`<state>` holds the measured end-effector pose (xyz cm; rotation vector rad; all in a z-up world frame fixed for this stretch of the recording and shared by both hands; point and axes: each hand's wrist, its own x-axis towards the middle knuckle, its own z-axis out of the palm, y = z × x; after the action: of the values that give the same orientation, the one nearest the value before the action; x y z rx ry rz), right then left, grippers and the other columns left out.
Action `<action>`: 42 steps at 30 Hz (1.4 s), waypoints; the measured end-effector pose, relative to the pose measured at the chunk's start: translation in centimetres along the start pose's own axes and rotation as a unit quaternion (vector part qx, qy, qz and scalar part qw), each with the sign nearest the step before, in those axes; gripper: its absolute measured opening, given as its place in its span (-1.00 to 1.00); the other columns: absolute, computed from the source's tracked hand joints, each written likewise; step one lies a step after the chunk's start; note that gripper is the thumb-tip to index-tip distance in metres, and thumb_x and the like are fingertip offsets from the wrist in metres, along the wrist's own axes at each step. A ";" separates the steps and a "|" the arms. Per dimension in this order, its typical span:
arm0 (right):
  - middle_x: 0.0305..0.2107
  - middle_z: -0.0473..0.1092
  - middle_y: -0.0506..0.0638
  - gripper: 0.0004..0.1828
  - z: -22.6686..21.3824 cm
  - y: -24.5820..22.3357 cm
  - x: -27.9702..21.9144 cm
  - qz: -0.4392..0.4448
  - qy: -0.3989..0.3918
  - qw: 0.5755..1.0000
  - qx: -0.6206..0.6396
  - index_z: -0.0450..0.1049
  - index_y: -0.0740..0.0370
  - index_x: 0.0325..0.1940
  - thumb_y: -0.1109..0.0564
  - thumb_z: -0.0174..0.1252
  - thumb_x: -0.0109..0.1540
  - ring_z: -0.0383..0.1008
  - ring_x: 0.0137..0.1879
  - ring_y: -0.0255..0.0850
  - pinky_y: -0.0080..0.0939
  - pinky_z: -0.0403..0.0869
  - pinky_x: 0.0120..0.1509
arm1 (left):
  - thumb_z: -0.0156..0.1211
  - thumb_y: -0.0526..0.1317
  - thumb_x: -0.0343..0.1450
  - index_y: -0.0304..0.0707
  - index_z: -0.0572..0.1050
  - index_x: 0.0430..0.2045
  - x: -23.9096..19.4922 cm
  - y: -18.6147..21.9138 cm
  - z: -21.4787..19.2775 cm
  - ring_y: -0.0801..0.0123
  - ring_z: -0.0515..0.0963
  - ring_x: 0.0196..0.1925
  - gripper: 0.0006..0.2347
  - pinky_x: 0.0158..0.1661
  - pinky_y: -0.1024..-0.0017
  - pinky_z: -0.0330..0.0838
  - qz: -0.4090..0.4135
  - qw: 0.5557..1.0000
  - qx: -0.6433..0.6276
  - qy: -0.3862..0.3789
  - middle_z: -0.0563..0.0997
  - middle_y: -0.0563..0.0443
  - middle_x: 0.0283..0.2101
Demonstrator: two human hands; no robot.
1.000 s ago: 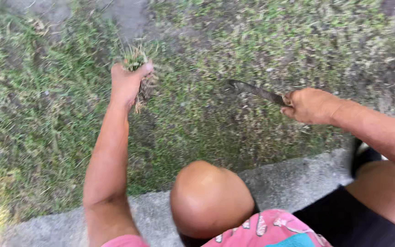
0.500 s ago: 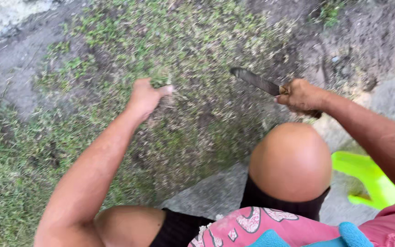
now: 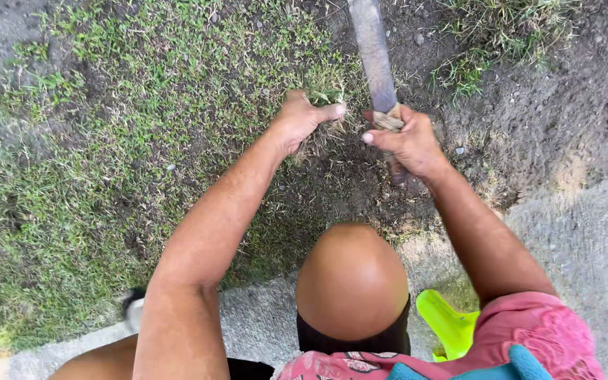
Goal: The person uses a long metal blade to pry weeds from the soil by hand and then gathers the pulled clumps of grass into a pile on the ground.
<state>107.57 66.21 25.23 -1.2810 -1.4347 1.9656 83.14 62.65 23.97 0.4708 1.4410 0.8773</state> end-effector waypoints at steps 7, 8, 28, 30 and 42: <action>-0.24 0.52 -0.09 -0.62 3.0 2.3 2.0 -0.063 0.032 0.992 0.104 0.49 0.30 0.01 0.32 0.39 0.14 0.50 -0.19 -0.38 -0.35 0.52 -0.04 | 0.61 -0.14 0.21 -0.28 0.47 -0.10 1.8 1.5 1.1 0.39 0.67 -0.15 -0.53 -0.05 0.33 0.55 0.053 0.983 0.175 -0.011 0.67 -0.02 -0.19; -0.27 0.50 -0.08 -0.66 3.4 2.9 2.1 -0.066 0.058 0.989 0.119 0.49 0.32 -0.01 0.34 0.38 0.16 0.48 -0.24 -0.37 -0.35 0.52 -0.11 | 0.61 -0.14 0.21 -0.28 0.47 -0.10 2.3 1.6 1.2 0.39 0.67 -0.15 -0.53 -0.05 0.33 0.55 0.052 0.982 0.180 -0.019 0.67 -0.02 -0.19; -0.21 0.47 -0.08 -0.74 -1.2 -5.4 -10.8 -0.109 0.351 0.929 -0.048 0.38 0.31 -0.11 0.36 0.36 0.27 0.53 -0.13 -0.35 -0.28 0.58 0.01 | 0.37 -0.42 0.26 -0.35 0.64 -0.50 18.0 -0.2 -0.2 0.32 0.63 -0.50 -0.96 -0.39 0.32 0.53 0.118 0.989 -0.039 -0.075 0.68 -0.08 -0.51; -0.28 0.49 -0.06 -0.78 -3.1 -4.9 -11.1 -0.100 0.369 0.921 -0.077 0.40 0.32 -0.13 0.35 0.35 0.30 0.54 -0.15 -0.33 -0.26 0.59 0.00 | 0.37 -0.42 0.27 -0.37 0.65 -0.49 19.1 0.1 -0.2 0.34 0.61 -0.49 -0.96 -0.39 0.34 0.50 0.136 0.989 -0.012 -0.054 0.68 -0.05 -0.51; -0.33 0.43 -0.15 -0.78 -28.0 6.3 -9.2 0.027 0.330 0.938 -0.102 0.48 0.29 -0.11 0.28 0.38 0.22 0.30 -0.30 -0.41 -0.34 0.34 -0.26 | 0.25 -0.21 0.47 -0.36 0.62 -0.38 23.7 -9.7 9.3 0.41 0.57 -0.45 -0.84 -0.37 0.35 0.45 0.112 0.981 0.103 0.118 0.65 0.01 -0.45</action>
<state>136.98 72.03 22.04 -1.8538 -1.2691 1.2290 92.17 76.55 2.37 0.7140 1.7300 0.9918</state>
